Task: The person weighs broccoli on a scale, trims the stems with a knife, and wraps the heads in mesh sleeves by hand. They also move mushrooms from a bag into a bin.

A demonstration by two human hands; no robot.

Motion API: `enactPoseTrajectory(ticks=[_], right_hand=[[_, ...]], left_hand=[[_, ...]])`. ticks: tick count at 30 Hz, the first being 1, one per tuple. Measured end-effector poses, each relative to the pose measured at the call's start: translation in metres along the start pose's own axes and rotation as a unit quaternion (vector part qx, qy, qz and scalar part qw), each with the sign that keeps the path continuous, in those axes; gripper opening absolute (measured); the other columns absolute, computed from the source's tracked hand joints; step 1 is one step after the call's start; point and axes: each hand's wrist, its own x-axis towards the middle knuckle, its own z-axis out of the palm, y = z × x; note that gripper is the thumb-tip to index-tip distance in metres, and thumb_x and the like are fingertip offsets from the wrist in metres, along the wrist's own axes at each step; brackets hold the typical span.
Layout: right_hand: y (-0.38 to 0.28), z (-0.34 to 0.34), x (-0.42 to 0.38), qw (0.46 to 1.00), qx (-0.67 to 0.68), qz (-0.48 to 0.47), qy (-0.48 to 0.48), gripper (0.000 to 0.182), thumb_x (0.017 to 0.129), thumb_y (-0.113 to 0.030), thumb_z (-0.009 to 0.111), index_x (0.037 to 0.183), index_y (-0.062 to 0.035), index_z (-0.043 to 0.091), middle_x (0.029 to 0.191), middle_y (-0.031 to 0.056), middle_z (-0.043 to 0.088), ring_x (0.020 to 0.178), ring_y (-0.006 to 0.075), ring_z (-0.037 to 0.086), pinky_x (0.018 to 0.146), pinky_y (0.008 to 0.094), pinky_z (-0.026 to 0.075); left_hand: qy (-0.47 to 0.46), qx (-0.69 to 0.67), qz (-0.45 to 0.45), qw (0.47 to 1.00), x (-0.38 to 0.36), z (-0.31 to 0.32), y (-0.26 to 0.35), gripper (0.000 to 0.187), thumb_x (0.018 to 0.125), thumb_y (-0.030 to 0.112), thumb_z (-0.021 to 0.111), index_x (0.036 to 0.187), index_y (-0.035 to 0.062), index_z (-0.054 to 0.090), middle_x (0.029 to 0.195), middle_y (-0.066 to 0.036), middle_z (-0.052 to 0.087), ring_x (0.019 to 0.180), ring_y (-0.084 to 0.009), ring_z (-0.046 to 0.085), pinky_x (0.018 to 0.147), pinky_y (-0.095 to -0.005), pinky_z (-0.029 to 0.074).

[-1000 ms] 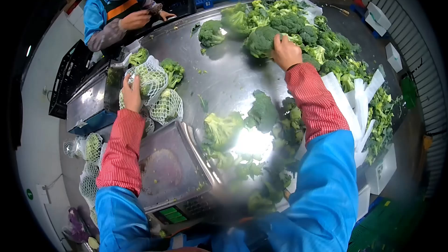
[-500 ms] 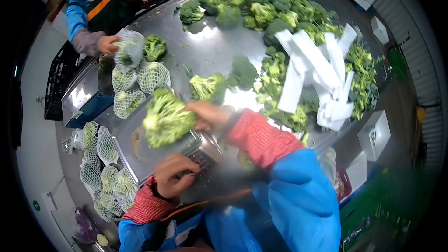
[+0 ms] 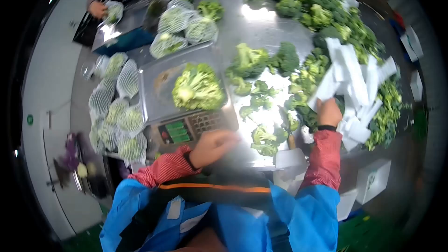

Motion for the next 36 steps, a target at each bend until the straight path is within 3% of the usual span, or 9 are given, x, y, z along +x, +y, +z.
enactPoseTrajectory(ticks=[4, 5, 10, 13, 16, 21, 25, 31, 36], right_hand=[[-0.022, -0.035, -0.026, 0.979, 0.167, -0.116, 0.010, 0.015, 0.086, -0.014, 0.056, 0.082, -0.0008, 0.049, 0.081, 0.0230, 0.058, 0.075, 0.0426, 0.055, 0.066, 0.0481, 0.044], [-0.036, -0.051, -0.035, 0.966, 0.227, -0.125, 0.009, 0.013, 0.086, -0.012, 0.055, 0.087, 0.0001, 0.049, 0.077, 0.0146, 0.058, 0.068, 0.0316, 0.057, 0.061, 0.0399, 0.044], [-0.080, -0.137, -0.090, 0.554, 0.708, -0.115, -0.422, 0.018, 0.076, -0.002, 0.048, 0.092, -0.0012, 0.057, 0.080, -0.0006, 0.055, 0.071, 0.0071, 0.049, 0.063, 0.0215, 0.039], [-0.113, -0.149, -0.102, 0.649, 0.541, -0.296, -0.446, 0.018, 0.078, -0.004, 0.049, 0.094, 0.0001, 0.057, 0.080, 0.0049, 0.057, 0.071, 0.0158, 0.054, 0.062, 0.0295, 0.043], [-0.142, -0.146, -0.124, 0.827, 0.454, -0.254, -0.214, 0.016, 0.084, -0.009, 0.059, 0.098, -0.0010, 0.056, 0.079, 0.0102, 0.057, 0.068, 0.0208, 0.053, 0.063, 0.0331, 0.044], [-0.139, -0.118, -0.132, 0.802, 0.514, -0.167, -0.256, 0.016, 0.078, -0.008, 0.071, 0.085, -0.0005, 0.058, 0.070, 0.0067, 0.055, 0.058, 0.0142, 0.050, 0.054, 0.0288, 0.041], [-0.166, -0.150, -0.134, 0.837, 0.387, -0.379, 0.074, 0.010, 0.077, 0.000, 0.064, 0.082, -0.0020, 0.055, 0.084, 0.0133, 0.057, 0.076, 0.0310, 0.057, 0.060, 0.0364, 0.044], [-0.187, -0.126, -0.160, 0.526, 0.695, -0.036, -0.489, 0.022, 0.096, -0.018, 0.051, 0.110, -0.0015, 0.053, 0.087, -0.0001, 0.059, 0.079, 0.0096, 0.055, 0.075, 0.0257, 0.047], [-0.198, -0.147, -0.149, 0.407, 0.600, -0.208, -0.656, 0.028, 0.084, -0.006, 0.064, 0.111, 0.0006, 0.058, 0.101, 0.0036, 0.064, 0.091, 0.0122, 0.058, 0.082, 0.0284, 0.048]], left_hand=[[-0.060, 0.041, 0.041, 0.997, 0.004, 0.021, -0.024, 0.020, 0.091, 0.016, 0.059, 0.104, 0.0014, 0.062, 0.094, -0.008, 0.066, 0.084, -0.0137, 0.063, 0.074, -0.0272, 0.050], [-0.058, -0.033, 0.016, 0.998, 0.008, 0.030, -0.035, 0.019, 0.091, 0.017, 0.059, 0.103, 0.0018, 0.062, 0.090, -0.006, 0.065, 0.079, -0.0118, 0.061, 0.069, -0.0262, 0.049], [-0.029, -0.279, -0.151, 0.948, 0.015, 0.045, -0.035, 0.031, 0.097, 0.036, 0.049, 0.097, 0.0064, 0.058, 0.080, -0.001, 0.060, 0.067, -0.0090, 0.058, 0.056, -0.0230, 0.046], [-0.169, -0.601, -0.216, 0.751, 0.029, 0.040, -0.049, 0.040, 0.097, 0.046, 0.044, 0.098, 0.0083, 0.056, 0.078, -0.001, 0.058, 0.066, -0.0097, 0.057, 0.053, -0.0245, 0.045], [-0.111, -0.385, -0.108, 0.910, 0.028, 0.031, -0.024, 0.038, 0.097, 0.038, 0.049, 0.111, 0.0039, 0.055, 0.091, -0.002, 0.059, 0.078, -0.0080, 0.057, 0.061, -0.0220, 0.046], [-0.020, -0.289, -0.119, 0.950, 0.013, 0.012, -0.045, 0.029, 0.097, 0.024, 0.047, 0.113, 0.0015, 0.054, 0.100, -0.007, 0.060, 0.087, -0.0111, 0.059, 0.070, -0.0242, 0.049], [0.031, -0.381, -0.148, 0.912, 0.007, 0.012, -0.057, 0.024, 0.095, 0.017, 0.046, 0.113, 0.0019, 0.052, 0.100, -0.008, 0.061, 0.083, -0.0130, 0.061, 0.068, -0.0265, 0.051], [0.170, -0.487, -0.067, 0.854, -0.014, 0.001, -0.022, 0.019, 0.095, 0.014, 0.043, 0.111, 0.0052, 0.048, 0.098, -0.008, 0.059, 0.085, -0.0151, 0.061, 0.073, -0.0284, 0.051], [0.171, -0.453, 0.013, 0.875, -0.031, -0.026, -0.021, 0.021, 0.094, 0.014, 0.047, 0.112, 0.0042, 0.047, 0.102, -0.008, 0.058, 0.087, -0.0136, 0.061, 0.076, -0.0295, 0.051]])
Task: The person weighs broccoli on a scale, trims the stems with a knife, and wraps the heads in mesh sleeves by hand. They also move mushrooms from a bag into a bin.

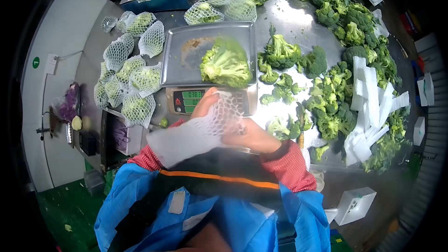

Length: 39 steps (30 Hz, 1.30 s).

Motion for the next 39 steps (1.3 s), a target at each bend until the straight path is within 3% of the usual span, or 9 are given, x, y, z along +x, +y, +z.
enactPoseTrajectory(ticks=[3, 7, 12, 15, 17, 20, 23, 33, 39], right_hand=[[0.005, -0.028, 0.007, 0.983, 0.129, -0.121, 0.059, 0.033, 0.077, -0.007, 0.060, 0.109, 0.0039, 0.059, 0.101, 0.0121, 0.067, 0.092, 0.0211, 0.064, 0.086, 0.0336, 0.051], [-0.010, -0.032, 0.014, 0.945, 0.264, -0.121, 0.151, 0.025, 0.074, -0.004, 0.055, 0.097, 0.0012, 0.063, 0.080, 0.0045, 0.066, 0.067, 0.0136, 0.062, 0.064, 0.0261, 0.051], [-0.032, -0.040, 0.039, 0.903, -0.103, -0.175, 0.379, 0.006, 0.081, -0.004, 0.056, 0.076, -0.0038, 0.054, 0.065, -0.0047, 0.050, 0.057, 0.0040, 0.043, 0.052, 0.0215, 0.036], [-0.054, -0.054, 0.064, 0.838, -0.234, -0.197, 0.451, 0.015, 0.089, -0.013, 0.052, 0.086, 0.0015, 0.053, 0.071, 0.0053, 0.052, 0.067, 0.0098, 0.045, 0.060, 0.0273, 0.038], [-0.049, -0.071, 0.087, 0.814, -0.247, -0.192, 0.489, 0.022, 0.093, -0.019, 0.047, 0.093, 0.0021, 0.053, 0.071, 0.0101, 0.053, 0.066, 0.0159, 0.047, 0.063, 0.0325, 0.040], [-0.023, -0.124, 0.101, 0.912, -0.120, -0.042, 0.391, 0.048, 0.100, -0.037, 0.030, 0.116, 0.0031, 0.052, 0.095, 0.0117, 0.062, 0.081, 0.0182, 0.057, 0.077, 0.0306, 0.045], [-0.041, -0.102, 0.088, 0.939, 0.099, -0.046, 0.325, 0.059, 0.102, -0.044, 0.019, 0.126, 0.0010, 0.047, 0.112, 0.0073, 0.061, 0.094, 0.0170, 0.061, 0.088, 0.0303, 0.047], [0.011, -0.049, 0.007, 0.930, 0.261, -0.067, 0.250, 0.045, 0.101, -0.032, 0.031, 0.117, 0.0024, 0.056, 0.104, 0.0135, 0.067, 0.091, 0.0215, 0.067, 0.084, 0.0355, 0.053], [0.065, -0.016, -0.002, 0.940, 0.305, 0.080, 0.131, 0.049, 0.101, -0.030, 0.037, 0.140, 0.0005, 0.036, 0.136, 0.0123, 0.048, 0.123, 0.0210, 0.048, 0.105, 0.0339, 0.038]], left_hand=[[-0.060, 0.073, -0.188, 0.978, -0.011, -0.031, 0.022, 0.030, 0.093, 0.017, 0.054, 0.118, 0.0021, 0.047, 0.109, -0.010, 0.058, 0.097, -0.0129, 0.060, 0.081, -0.0269, 0.050], [-0.120, 0.243, -0.278, 0.921, -0.020, -0.051, 0.049, 0.028, 0.085, 0.022, 0.068, 0.102, 0.0019, 0.057, 0.098, -0.003, 0.062, 0.089, -0.0104, 0.060, 0.077, -0.0237, 0.050], [0.109, 0.550, 0.025, 0.827, 0.037, -0.090, 0.089, 0.025, 0.078, 0.024, 0.072, 0.081, 0.0030, 0.058, 0.065, -0.003, 0.053, 0.064, -0.0066, 0.046, 0.055, -0.0266, 0.041], [0.159, 0.622, 0.082, 0.762, 0.097, -0.093, 0.105, 0.032, 0.081, 0.021, 0.061, 0.106, 0.0011, 0.058, 0.103, -0.022, 0.063, 0.096, -0.0386, 0.060, 0.083, -0.0386, 0.048], [0.030, 0.800, 0.211, 0.562, 0.158, -0.174, 0.078, 0.037, 0.088, 0.023, 0.050, 0.118, 0.0033, 0.056, 0.110, -0.021, 0.063, 0.099, -0.0339, 0.062, 0.087, -0.0382, 0.049], [0.023, 0.543, -0.104, 0.833, 0.161, -0.114, 0.090, 0.042, 0.099, 0.029, 0.033, 0.118, -0.0008, 0.056, 0.114, -0.012, 0.064, 0.096, -0.0187, 0.063, 0.081, -0.0322, 0.051], [0.054, 0.249, -0.187, 0.949, 0.147, -0.088, 0.089, 0.050, 0.101, 0.035, 0.026, 0.123, -0.0006, 0.054, 0.119, -0.011, 0.062, 0.102, -0.0183, 0.063, 0.087, -0.0307, 0.051], [0.008, -0.165, -0.262, 0.951, 0.014, -0.067, 0.067, 0.035, 0.099, 0.018, 0.037, 0.121, -0.0038, 0.053, 0.119, -0.015, 0.060, 0.109, -0.0206, 0.059, 0.095, -0.0328, 0.048], [0.012, -0.025, -0.197, 0.980, -0.019, -0.080, 0.040, 0.035, 0.096, 0.014, 0.042, 0.126, -0.0028, 0.049, 0.122, -0.014, 0.058, 0.111, -0.0222, 0.058, 0.097, -0.0337, 0.046]])
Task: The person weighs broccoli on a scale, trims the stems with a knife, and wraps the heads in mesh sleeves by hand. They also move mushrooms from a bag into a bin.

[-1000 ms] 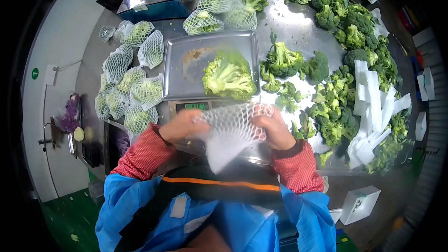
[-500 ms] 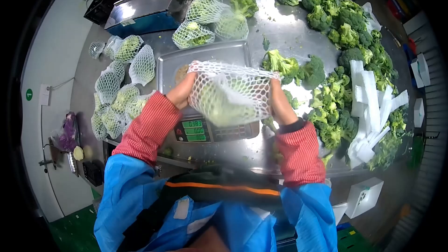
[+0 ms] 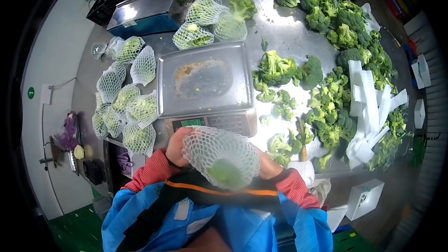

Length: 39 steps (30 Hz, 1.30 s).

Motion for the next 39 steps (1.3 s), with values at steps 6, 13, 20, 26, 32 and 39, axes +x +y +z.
enactPoseTrajectory(ticks=[6, 13, 20, 26, 32, 39], right_hand=[[-0.006, 0.006, 0.022, 0.982, 0.167, -0.042, -0.078, 0.042, 0.102, -0.025, 0.033, 0.135, -0.0013, 0.043, 0.130, 0.0128, 0.053, 0.116, 0.0240, 0.055, 0.099, 0.0374, 0.045], [-0.080, 0.016, 0.064, 0.998, -0.039, -0.028, 0.034, 0.054, 0.100, -0.046, 0.022, 0.108, -0.0053, 0.056, 0.073, 0.0074, 0.064, 0.053, 0.0119, 0.060, 0.044, 0.0208, 0.050], [-0.121, 0.011, 0.061, 0.852, -0.386, -0.200, 0.292, 0.047, 0.096, -0.041, 0.047, 0.113, 0.0015, 0.052, 0.065, 0.0078, 0.061, 0.043, 0.0110, 0.053, 0.039, 0.0224, 0.040], [-0.108, 0.029, 0.103, 0.741, -0.519, -0.379, 0.195, 0.054, 0.090, -0.021, 0.060, 0.136, -0.0065, 0.036, 0.096, 0.0085, 0.059, 0.082, 0.0124, 0.058, 0.070, 0.0269, 0.048], [-0.177, 0.035, 0.093, 0.746, -0.536, -0.362, 0.160, 0.063, 0.085, -0.022, 0.065, 0.139, -0.0107, 0.035, 0.087, 0.0064, 0.059, 0.083, 0.0162, 0.058, 0.076, 0.0293, 0.047], [-0.305, -0.151, 0.069, 0.240, -0.733, -0.316, 0.552, 0.029, 0.079, -0.028, 0.065, 0.099, -0.0086, 0.055, 0.084, 0.0150, 0.058, 0.062, 0.0310, 0.062, 0.053, 0.0430, 0.050]], left_hand=[[0.058, 0.042, -0.055, 0.996, -0.004, 0.018, -0.003, 0.043, 0.101, 0.031, 0.037, 0.132, 0.0049, 0.047, 0.127, -0.011, 0.057, 0.111, -0.0240, 0.059, 0.095, -0.0395, 0.048], [0.046, -0.057, -0.036, 0.997, 0.052, 0.031, 0.050, 0.044, 0.101, 0.037, 0.033, 0.126, 0.0042, 0.048, 0.106, -0.011, 0.064, 0.083, -0.0167, 0.065, 0.074, -0.0308, 0.057], [0.218, 0.398, -0.001, 0.891, 0.081, -0.007, 0.091, 0.056, 0.092, 0.050, 0.047, 0.130, 0.0093, 0.037, 0.097, -0.015, 0.059, 0.072, -0.0168, 0.059, 0.060, -0.0308, 0.056], [0.110, 0.164, 0.119, 0.973, 0.109, 0.020, 0.089, 0.063, 0.092, 0.028, 0.057, 0.144, 0.0115, 0.025, 0.131, -0.015, 0.048, 0.115, -0.0277, 0.053, 0.082, -0.0400, 0.054], [0.055, 0.067, 0.281, 0.956, 0.124, -0.008, 0.160, 0.047, 0.096, 0.025, 0.050, 0.136, 0.0025, 0.040, 0.131, -0.014, 0.052, 0.118, -0.0270, 0.054, 0.098, -0.0404, 0.046], [0.428, 0.150, 0.326, 0.830, 0.169, -0.103, 0.258, 0.089, 0.081, 0.030, 0.072, 0.147, 0.0167, 0.015, 0.134, -0.015, 0.041, 0.095, -0.0271, 0.058, 0.075, -0.0363, 0.054]])
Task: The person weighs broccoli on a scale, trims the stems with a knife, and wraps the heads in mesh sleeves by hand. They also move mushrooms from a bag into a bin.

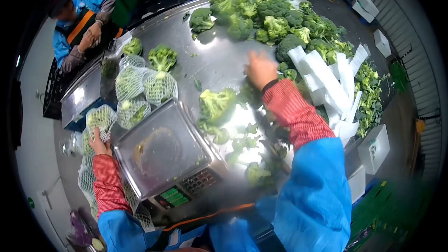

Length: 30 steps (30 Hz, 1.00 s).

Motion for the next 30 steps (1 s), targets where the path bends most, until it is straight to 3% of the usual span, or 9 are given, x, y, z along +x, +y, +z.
enactPoseTrajectory(ticks=[2, 5, 9, 12, 19, 22, 25, 27, 30], right_hand=[[0.064, 0.029, 0.022, 0.963, -0.263, -0.012, 0.051, 0.013, 0.082, -0.012, 0.054, 0.095, -0.0128, 0.056, 0.076, 0.0049, 0.051, 0.069, 0.0221, 0.060, 0.056, 0.0329, 0.049], [0.120, 0.038, 0.031, 0.911, -0.412, 0.000, -0.036, 0.035, 0.086, -0.014, 0.050, 0.121, -0.0166, 0.051, 0.099, 0.0141, 0.055, 0.093, 0.0284, 0.055, 0.082, 0.0442, 0.042], [0.158, 0.054, 0.028, 0.904, -0.423, -0.051, -0.040, 0.040, 0.088, -0.014, 0.048, 0.128, -0.0196, 0.047, 0.109, 0.0152, 0.053, 0.100, 0.0307, 0.051, 0.088, 0.0482, 0.038], [0.157, 0.050, 0.031, 0.918, -0.390, -0.067, -0.030, 0.040, 0.086, -0.023, 0.054, 0.124, -0.0140, 0.049, 0.107, 0.0138, 0.054, 0.098, 0.0306, 0.053, 0.088, 0.0488, 0.039], [0.107, 0.000, 0.063, 0.976, -0.043, 0.181, -0.111, 0.038, 0.077, -0.039, 0.057, 0.094, -0.0059, 0.061, 0.082, 0.0164, 0.067, 0.077, 0.0328, 0.065, 0.073, 0.0478, 0.048], [0.041, -0.049, 0.051, 0.979, 0.079, 0.161, -0.095, 0.043, 0.079, -0.037, 0.054, 0.110, -0.0084, 0.060, 0.082, 0.0179, 0.069, 0.076, 0.0364, 0.066, 0.071, 0.0461, 0.052], [-0.029, -0.080, 0.017, 0.961, 0.206, 0.115, -0.142, 0.049, 0.080, -0.036, 0.055, 0.120, -0.0081, 0.055, 0.086, 0.0195, 0.068, 0.080, 0.0370, 0.066, 0.074, 0.0457, 0.052], [-0.074, -0.088, -0.009, 0.882, 0.371, 0.136, -0.257, 0.050, 0.082, -0.036, 0.055, 0.121, -0.0045, 0.055, 0.098, 0.0215, 0.066, 0.091, 0.0353, 0.065, 0.081, 0.0418, 0.051], [-0.147, -0.045, -0.067, 0.817, 0.511, 0.078, -0.254, 0.049, 0.083, -0.032, 0.055, 0.120, -0.0005, 0.055, 0.116, 0.0226, 0.060, 0.108, 0.0336, 0.058, 0.094, 0.0372, 0.044]], left_hand=[[0.000, 0.046, -0.028, 0.999, 0.043, -0.015, -0.018, 0.094, 0.080, 0.035, 0.073, 0.148, 0.0173, 0.011, 0.136, -0.017, 0.039, 0.090, -0.0288, 0.059, 0.066, -0.0368, 0.056], [0.000, 0.105, -0.128, 0.986, 0.059, -0.012, -0.026, 0.096, 0.081, 0.033, 0.072, 0.149, 0.0204, 0.005, 0.137, -0.018, 0.037, 0.075, -0.0297, 0.060, 0.052, -0.0361, 0.055], [0.031, 0.206, 0.117, 0.971, 0.047, -0.011, -0.048, 0.076, 0.087, 0.021, 0.066, 0.147, 0.0146, 0.020, 0.129, -0.014, 0.043, 0.107, -0.0219, 0.049, 0.087, -0.0355, 0.045], [-0.028, 0.205, 0.245, 0.947, -0.023, 0.005, -0.025, 0.063, 0.089, 0.012, 0.061, 0.144, 0.0112, 0.030, 0.129, -0.013, 0.044, 0.113, -0.0205, 0.045, 0.096, -0.0340, 0.038], [-0.265, 0.170, 0.265, 0.911, -0.158, 0.025, -0.008, 0.038, 0.090, 0.001, 0.054, 0.127, 0.0028, 0.047, 0.106, -0.009, 0.061, 0.098, -0.0174, 0.059, 0.090, -0.0293, 0.044], [-0.365, 0.182, 0.179, 0.895, -0.211, 0.020, -0.017, 0.022, 0.092, 0.002, 0.052, 0.114, -0.0004, 0.054, 0.092, -0.007, 0.063, 0.090, -0.0147, 0.060, 0.083, -0.0265, 0.046], [-0.450, 0.221, 0.182, 0.846, -0.248, 0.011, -0.035, 0.017, 0.091, -0.001, 0.051, 0.106, -0.0011, 0.059, 0.092, -0.008, 0.063, 0.087, -0.0145, 0.061, 0.081, -0.0265, 0.047], [-0.496, 0.200, 0.120, 0.837, -0.278, 0.009, -0.040, 0.019, 0.090, -0.002, 0.052, 0.107, -0.0018, 0.060, 0.092, -0.008, 0.064, 0.089, -0.0139, 0.061, 0.081, -0.0256, 0.048], [-0.575, 0.168, 0.102, 0.794, -0.309, 0.010, -0.056, 0.019, 0.090, -0.002, 0.053, 0.108, -0.0024, 0.060, 0.094, -0.008, 0.064, 0.089, -0.0133, 0.062, 0.080, -0.0249, 0.049]])
